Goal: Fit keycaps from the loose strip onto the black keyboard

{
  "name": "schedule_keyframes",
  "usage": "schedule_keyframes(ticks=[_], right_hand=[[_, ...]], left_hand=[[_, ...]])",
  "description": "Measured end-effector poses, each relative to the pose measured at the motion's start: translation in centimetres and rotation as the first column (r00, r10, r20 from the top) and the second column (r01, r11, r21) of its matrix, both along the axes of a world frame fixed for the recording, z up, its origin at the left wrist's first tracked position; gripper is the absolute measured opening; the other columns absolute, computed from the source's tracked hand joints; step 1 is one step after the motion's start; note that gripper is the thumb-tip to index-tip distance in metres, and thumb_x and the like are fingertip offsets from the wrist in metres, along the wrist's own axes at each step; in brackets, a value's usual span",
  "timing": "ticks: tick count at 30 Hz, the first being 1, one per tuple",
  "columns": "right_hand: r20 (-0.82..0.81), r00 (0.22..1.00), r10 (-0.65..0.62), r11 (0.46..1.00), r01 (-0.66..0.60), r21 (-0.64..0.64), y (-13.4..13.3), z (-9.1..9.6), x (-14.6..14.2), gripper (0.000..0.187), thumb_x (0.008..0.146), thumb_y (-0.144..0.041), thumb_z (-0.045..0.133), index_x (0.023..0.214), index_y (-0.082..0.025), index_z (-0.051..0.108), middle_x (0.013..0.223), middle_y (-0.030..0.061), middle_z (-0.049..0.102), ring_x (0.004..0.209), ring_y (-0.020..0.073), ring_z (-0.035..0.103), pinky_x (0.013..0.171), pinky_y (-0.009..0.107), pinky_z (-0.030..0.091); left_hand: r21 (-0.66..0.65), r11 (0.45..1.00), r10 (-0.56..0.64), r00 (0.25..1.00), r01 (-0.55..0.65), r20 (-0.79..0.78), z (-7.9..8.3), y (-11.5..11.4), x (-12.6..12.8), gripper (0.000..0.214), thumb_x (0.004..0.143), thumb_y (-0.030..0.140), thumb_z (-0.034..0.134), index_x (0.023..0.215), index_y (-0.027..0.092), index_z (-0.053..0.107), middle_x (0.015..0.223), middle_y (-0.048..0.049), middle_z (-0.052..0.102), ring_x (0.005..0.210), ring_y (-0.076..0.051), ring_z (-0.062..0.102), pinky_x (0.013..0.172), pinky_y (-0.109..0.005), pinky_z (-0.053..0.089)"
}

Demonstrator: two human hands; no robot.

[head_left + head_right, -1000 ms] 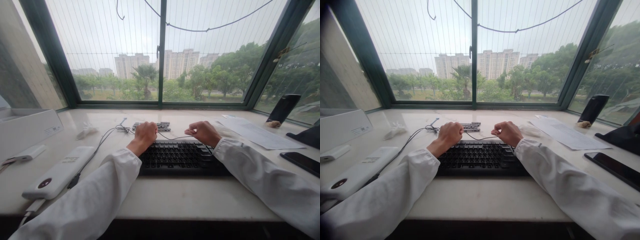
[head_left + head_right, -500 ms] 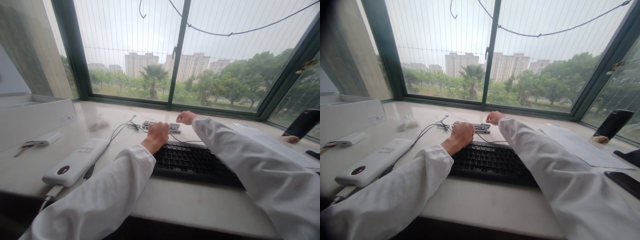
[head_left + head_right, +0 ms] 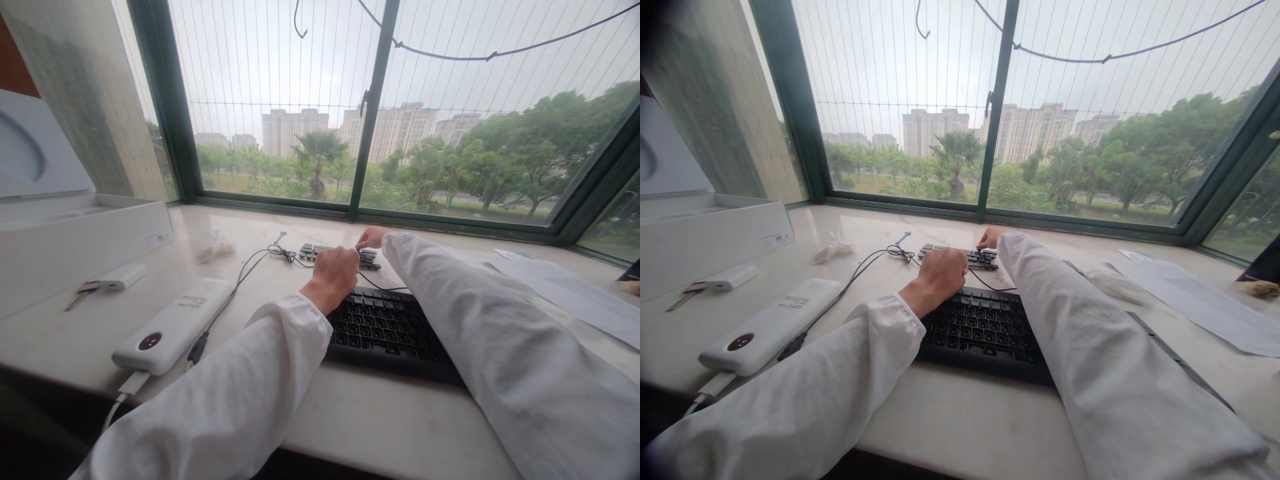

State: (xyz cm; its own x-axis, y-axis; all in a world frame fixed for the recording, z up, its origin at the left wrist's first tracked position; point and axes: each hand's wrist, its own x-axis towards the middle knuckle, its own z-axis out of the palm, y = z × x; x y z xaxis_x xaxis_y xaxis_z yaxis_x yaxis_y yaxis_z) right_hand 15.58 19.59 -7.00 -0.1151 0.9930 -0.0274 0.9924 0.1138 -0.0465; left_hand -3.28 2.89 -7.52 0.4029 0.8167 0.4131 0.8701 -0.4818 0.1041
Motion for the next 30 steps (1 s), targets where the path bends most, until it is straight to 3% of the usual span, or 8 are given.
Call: schedule_keyframes(ticks=[14,24,30], right_hand=[[0.001,0.999,0.048,0.996,-0.048,0.076,0.9,-1.2,0.2,0.027,0.081,-0.045,0.058,0.091,-0.026,0.075,0.096,0.0023,0.072,0.083,0.0136,0.062,0.070,0.020,0.043],[0.043,0.999,-0.010,0.991,0.004,0.136,0.8,-1.4,-0.5,0.033,0.082,-0.048,0.057,0.093,-0.023,0.075,0.098,0.0101,0.071,0.088,0.0192,0.063,0.074,0.026,0.043],[-0.046,0.998,-0.040,0.991,0.045,0.129,0.7,-0.6,-0.6,0.040,0.088,-0.049,0.048,0.092,-0.018,0.072,0.101,0.0116,0.070,0.091,0.0198,0.062,0.076,0.026,0.044]], left_hand=[[0.032,0.999,-0.015,1.000,0.015,0.005,0.0,0.1,0.0,0.019,0.078,0.018,0.054,0.083,0.020,0.072,0.079,-0.0083,0.070,0.079,-0.024,0.067,0.071,-0.036,0.052],[0.015,1.000,-0.019,1.000,0.019,0.014,0.2,0.0,0.0,0.021,0.075,0.014,0.055,0.083,0.022,0.072,0.082,-0.0084,0.071,0.081,-0.024,0.067,0.072,-0.036,0.052],[-0.001,1.000,-0.023,0.999,0.023,0.024,0.3,-0.1,-0.1,0.022,0.075,0.013,0.055,0.087,0.019,0.072,0.083,-0.0091,0.071,0.082,-0.022,0.067,0.075,-0.033,0.051]])
